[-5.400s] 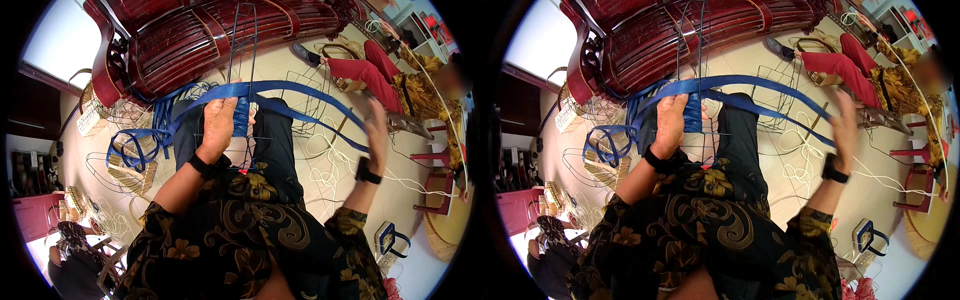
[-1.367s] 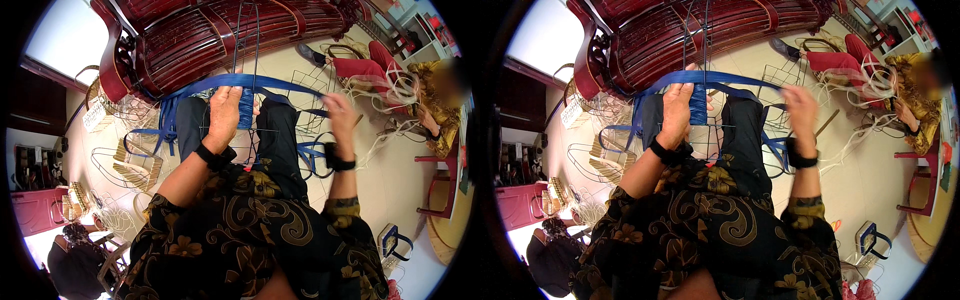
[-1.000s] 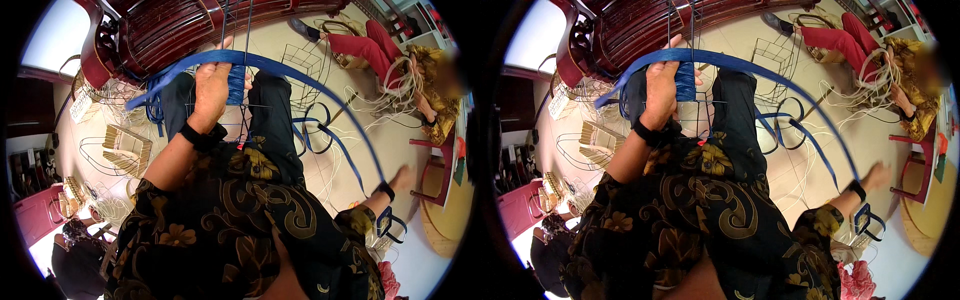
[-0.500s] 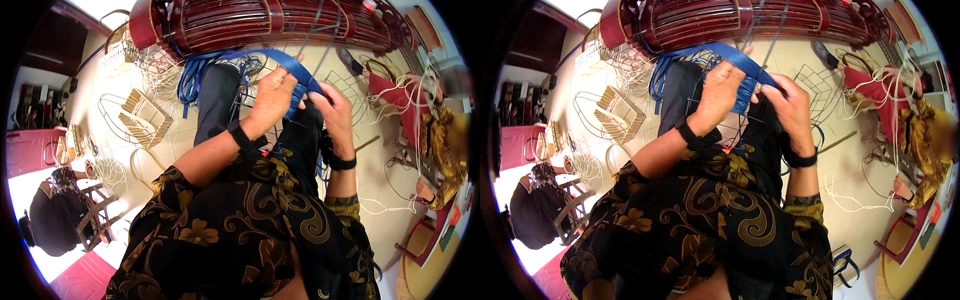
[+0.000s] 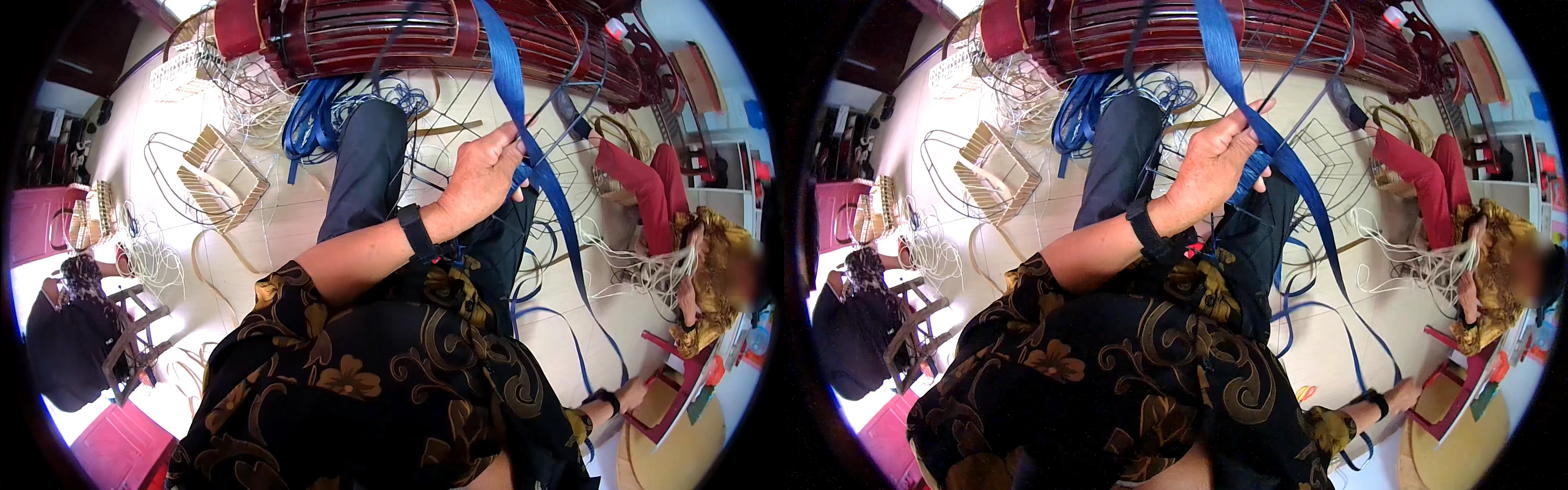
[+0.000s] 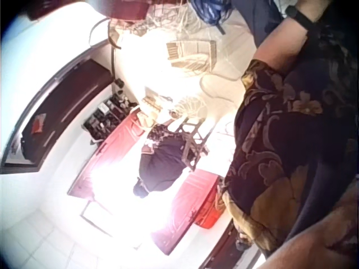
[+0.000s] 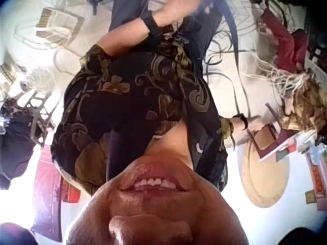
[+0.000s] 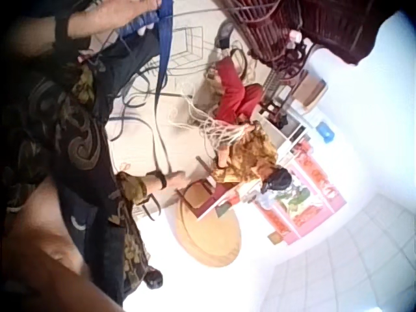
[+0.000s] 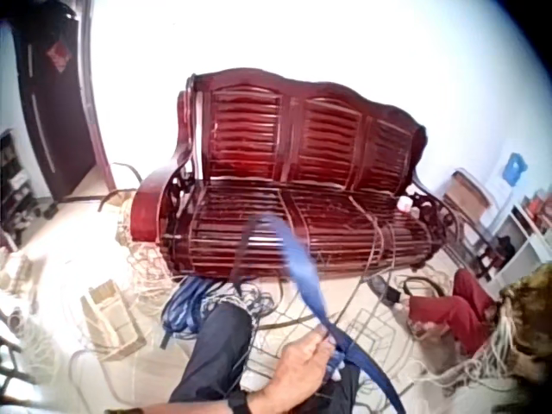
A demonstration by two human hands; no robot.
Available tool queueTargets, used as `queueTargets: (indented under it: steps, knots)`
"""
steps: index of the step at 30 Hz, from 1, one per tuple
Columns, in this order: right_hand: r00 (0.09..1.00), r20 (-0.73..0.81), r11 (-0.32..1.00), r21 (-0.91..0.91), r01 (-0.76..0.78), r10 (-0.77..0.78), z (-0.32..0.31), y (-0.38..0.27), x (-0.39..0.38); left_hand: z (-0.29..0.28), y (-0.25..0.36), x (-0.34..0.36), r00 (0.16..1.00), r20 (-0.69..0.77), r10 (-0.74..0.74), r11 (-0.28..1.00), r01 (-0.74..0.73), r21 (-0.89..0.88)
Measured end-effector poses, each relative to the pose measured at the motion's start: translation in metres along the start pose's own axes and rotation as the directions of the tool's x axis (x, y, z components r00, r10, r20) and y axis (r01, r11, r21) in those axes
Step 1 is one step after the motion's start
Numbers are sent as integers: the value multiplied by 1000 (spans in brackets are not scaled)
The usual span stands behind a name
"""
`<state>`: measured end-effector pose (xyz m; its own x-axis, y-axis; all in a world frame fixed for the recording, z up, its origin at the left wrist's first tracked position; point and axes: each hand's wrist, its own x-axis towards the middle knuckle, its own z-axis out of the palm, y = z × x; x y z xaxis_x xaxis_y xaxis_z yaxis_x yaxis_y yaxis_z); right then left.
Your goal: The person weaves blue plastic straps around a wire frame to create a basket, wrapping the straps tightly around the vertical wires and pulling them through the frame by hand.
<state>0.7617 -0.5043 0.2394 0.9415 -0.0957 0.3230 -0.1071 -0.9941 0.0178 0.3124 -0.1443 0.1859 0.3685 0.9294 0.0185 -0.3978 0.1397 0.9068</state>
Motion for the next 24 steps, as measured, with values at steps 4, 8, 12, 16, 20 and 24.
queueTargets:
  steps: [4, 8, 12, 16, 20, 24]
  knots:
    - [789, -122, 642, 514, 570, -603, 2, -102, -51, -1, -1, 2, 998, 42, -48, 999, 48, -19]
    - [292, -95, -18, 966, 256, -952, -43, -242, -232, 3, -2, 1, 1000, 15, -12, 1000, 12, 3]
    - [3, -34, -34, 997, 65, -999, -80, -283, -325, -1, 4, 0, 995, -11, 99, 982, -96, 162]
    - [21, -99, -97, 992, 84, -995, -72, -280, -319, -1, 3, -1, 996, -27, 88, 992, -85, 95]
    - [103, -55, -38, 987, 158, -993, -46, -268, -288, 0, -1, -2, 1000, -23, 16, 1000, -15, 24]
    - [435, 23, 160, 946, 282, -900, 11, -230, -186, 0, -1, 0, 999, 24, -26, 1000, 27, -12]
